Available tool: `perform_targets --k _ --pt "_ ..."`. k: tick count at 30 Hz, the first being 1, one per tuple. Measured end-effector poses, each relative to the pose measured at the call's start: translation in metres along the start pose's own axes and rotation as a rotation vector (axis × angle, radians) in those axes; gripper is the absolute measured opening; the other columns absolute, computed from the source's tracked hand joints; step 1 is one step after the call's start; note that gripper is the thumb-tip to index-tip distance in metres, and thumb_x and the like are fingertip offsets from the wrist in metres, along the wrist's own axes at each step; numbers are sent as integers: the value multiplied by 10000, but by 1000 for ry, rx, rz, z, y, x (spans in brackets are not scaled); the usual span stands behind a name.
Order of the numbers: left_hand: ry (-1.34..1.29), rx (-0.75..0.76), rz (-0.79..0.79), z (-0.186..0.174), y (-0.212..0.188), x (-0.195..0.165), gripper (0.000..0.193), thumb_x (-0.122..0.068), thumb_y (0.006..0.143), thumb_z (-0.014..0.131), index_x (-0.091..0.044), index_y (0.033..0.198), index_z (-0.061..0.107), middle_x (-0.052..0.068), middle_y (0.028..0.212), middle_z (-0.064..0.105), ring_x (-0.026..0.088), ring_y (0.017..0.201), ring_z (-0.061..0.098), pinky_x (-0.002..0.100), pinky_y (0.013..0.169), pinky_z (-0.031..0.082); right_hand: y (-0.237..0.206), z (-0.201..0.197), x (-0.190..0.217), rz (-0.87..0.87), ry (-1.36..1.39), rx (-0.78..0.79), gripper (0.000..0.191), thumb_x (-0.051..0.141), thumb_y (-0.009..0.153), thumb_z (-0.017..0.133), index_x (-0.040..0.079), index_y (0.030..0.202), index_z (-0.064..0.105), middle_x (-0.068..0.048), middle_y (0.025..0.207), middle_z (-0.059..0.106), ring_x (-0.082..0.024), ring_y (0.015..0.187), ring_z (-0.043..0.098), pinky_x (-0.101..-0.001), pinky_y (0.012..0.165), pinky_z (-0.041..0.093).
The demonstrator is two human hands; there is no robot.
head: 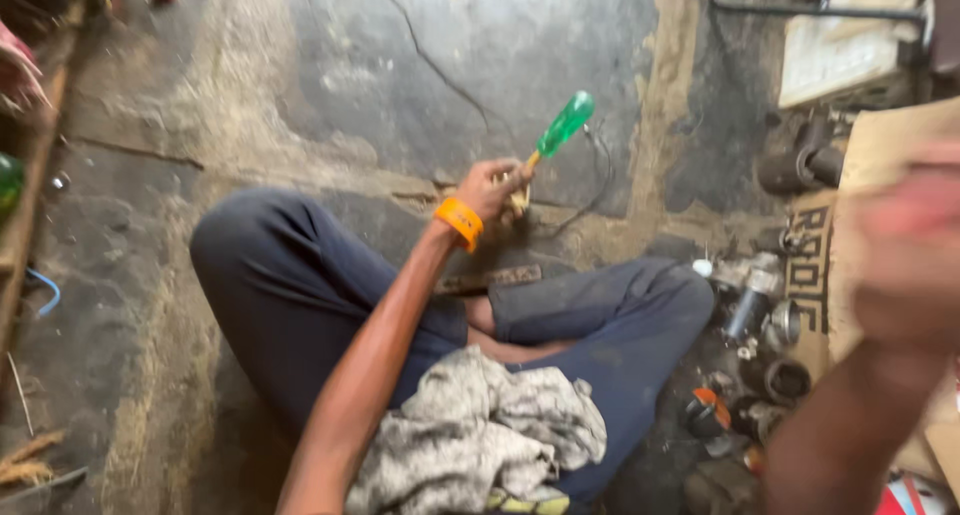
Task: The person sits on the floor and uses pliers and a screwdriver to adjust internal components of a small beige electrical box. They repeatedly grip and pull wires, then use the screwdriver to tighten or loosen screws inside the box.
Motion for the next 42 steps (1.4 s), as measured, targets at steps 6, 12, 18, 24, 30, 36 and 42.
perform_targets --k 6,12,18,24,30,36,42 --pt "39 26 -163 10 -7 -5 346 -419 962 699 -74 983 711 -40 684 588 57 563 598 242 463 445 3 71 -12 35 -187 236 265 123 865 646 83 1124 690 -107 1063 692 -283 966 678 -407 843 533" --pt "220 -16 -106 16 -4 -17 337 -430 922 679 -116 1023 749 -51 676 640 52 529 612 231 430 464 -10 -20 -25 -35 -49 38 279 110 840 651 78 1115 686 -121 1075 687 -313 994 683 -431 860 540" --pt "102 18 -172 13 -8 -4 359 -413 974 715 -54 954 704 -28 688 609 70 544 590 259 436 437 -9 45 -4 13 -158 147 274 90 814 665 64 1085 691 -132 1054 687 -323 973 681 -433 834 540" --pt "419 115 454 11 8 -7 396 -447 1067 674 -67 980 741 -29 773 695 64 690 609 253 598 514 -25 9 -9 43 -154 71 269 70 787 679 49 1055 696 -143 1033 687 -332 952 679 -435 807 540" --pt "293 7 -130 10 -2 -13 358 -449 932 705 -110 1027 768 -34 693 642 50 554 578 263 447 457 -10 9 28 -62 16 -129 264 50 761 693 35 1024 701 -154 1012 688 -341 931 677 -437 781 539" --pt "167 160 -189 19 -10 -21 373 -448 943 673 -84 962 753 -37 646 631 65 485 510 263 430 403 -19 24 31 -70 -254 179 300 8 684 691 18 983 702 -166 1043 682 -328 922 685 -435 773 548" --pt "280 112 -106 13 -4 -16 406 -461 981 695 -64 928 758 -61 659 563 35 527 462 247 441 359 -37 49 -20 -14 -237 188 188 91 920 681 120 1102 717 -78 951 744 -250 798 660 -373 706 542"
Point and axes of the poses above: each hand's wrist, its own y-axis towards the middle knuckle, its own z-axis out of the palm, x = y × z, the point moved 1 cm from there along y, towards the middle knuckle
